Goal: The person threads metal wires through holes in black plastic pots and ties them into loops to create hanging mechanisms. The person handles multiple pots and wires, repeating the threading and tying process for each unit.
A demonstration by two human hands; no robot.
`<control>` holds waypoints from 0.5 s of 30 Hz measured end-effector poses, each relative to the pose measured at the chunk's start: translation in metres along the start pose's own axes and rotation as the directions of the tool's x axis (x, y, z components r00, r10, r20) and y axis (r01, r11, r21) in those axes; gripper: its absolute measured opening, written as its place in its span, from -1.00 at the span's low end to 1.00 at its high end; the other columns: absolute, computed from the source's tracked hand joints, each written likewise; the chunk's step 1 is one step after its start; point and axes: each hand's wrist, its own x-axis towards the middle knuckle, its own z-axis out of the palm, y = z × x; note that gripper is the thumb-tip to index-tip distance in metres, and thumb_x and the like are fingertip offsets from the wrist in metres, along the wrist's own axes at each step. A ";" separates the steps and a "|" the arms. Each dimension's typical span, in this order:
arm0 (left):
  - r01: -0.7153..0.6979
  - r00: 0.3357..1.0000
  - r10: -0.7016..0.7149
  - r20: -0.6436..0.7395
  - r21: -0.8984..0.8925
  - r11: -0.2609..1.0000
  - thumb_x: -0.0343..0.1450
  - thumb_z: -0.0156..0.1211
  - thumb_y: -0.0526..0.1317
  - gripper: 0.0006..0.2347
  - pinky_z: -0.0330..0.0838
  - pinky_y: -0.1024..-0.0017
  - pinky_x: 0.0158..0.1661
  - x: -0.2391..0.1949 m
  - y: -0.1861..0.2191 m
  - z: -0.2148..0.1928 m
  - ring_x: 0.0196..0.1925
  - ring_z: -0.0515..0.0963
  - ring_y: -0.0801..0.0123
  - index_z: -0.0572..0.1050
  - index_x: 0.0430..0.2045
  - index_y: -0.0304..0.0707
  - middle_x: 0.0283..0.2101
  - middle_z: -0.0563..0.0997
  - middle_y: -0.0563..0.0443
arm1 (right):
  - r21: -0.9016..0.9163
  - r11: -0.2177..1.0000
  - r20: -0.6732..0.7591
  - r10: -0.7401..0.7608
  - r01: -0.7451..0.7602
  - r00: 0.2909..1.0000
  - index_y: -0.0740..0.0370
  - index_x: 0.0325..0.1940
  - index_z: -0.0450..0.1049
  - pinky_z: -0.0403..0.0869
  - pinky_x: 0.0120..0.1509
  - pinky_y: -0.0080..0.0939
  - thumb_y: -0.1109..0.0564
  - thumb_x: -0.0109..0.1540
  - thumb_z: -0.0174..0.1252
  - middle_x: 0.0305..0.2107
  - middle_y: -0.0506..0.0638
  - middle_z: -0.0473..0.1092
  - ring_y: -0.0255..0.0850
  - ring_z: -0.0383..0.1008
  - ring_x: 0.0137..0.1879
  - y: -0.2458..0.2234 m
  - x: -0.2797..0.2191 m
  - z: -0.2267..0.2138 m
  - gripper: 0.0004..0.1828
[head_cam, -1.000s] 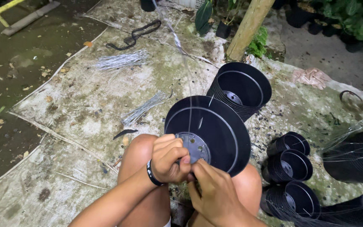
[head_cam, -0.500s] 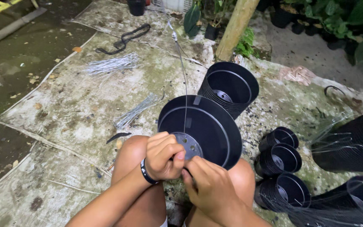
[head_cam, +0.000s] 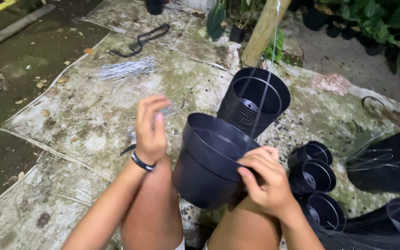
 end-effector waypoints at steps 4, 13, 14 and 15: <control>0.550 0.820 -0.484 0.306 -0.186 0.814 0.57 -0.14 -0.09 -0.68 0.46 0.18 0.11 0.010 -0.049 -0.005 0.21 0.53 0.16 0.43 0.09 -0.25 0.18 0.51 -0.12 | 0.084 0.995 0.014 -0.062 0.061 0.998 0.25 -0.26 0.54 0.20 0.37 0.08 0.26 0.15 0.21 -0.32 0.00 0.52 -0.06 0.52 0.04 0.025 -0.014 -0.007 -0.92; 0.918 0.397 -0.400 0.826 -0.344 0.199 0.58 -0.23 0.01 -0.54 0.51 0.28 0.10 0.007 -0.088 0.021 0.15 0.58 0.25 0.33 0.29 -0.29 0.19 0.54 -0.21 | 0.320 0.945 -0.063 -0.052 0.070 0.997 0.23 -0.23 0.51 0.07 0.66 0.35 0.10 0.36 0.12 -0.09 0.09 0.49 0.18 0.35 0.40 0.069 -0.037 0.000 -0.83; 0.916 0.400 -0.377 0.835 -0.366 0.163 0.58 -0.20 -0.02 -0.55 0.52 0.26 0.09 0.012 -0.092 0.026 0.12 0.60 0.23 0.33 0.27 -0.34 0.16 0.56 -0.25 | 0.326 0.943 -0.067 -0.042 0.061 0.997 0.23 -0.23 0.51 0.08 0.65 0.35 0.07 0.37 0.12 -0.03 0.13 0.46 0.19 0.31 0.44 0.070 -0.039 0.000 -0.81; 0.907 0.418 -0.319 0.851 -0.369 0.205 0.59 -0.19 -0.03 -0.55 0.51 0.29 0.11 0.015 -0.095 0.031 0.12 0.61 0.25 0.34 0.27 -0.36 0.16 0.56 -0.25 | 0.332 0.942 -0.071 -0.031 0.053 0.997 0.23 -0.23 0.51 0.09 0.63 0.35 0.04 0.38 0.12 0.03 0.18 0.44 0.21 0.27 0.48 0.071 -0.040 0.000 -0.78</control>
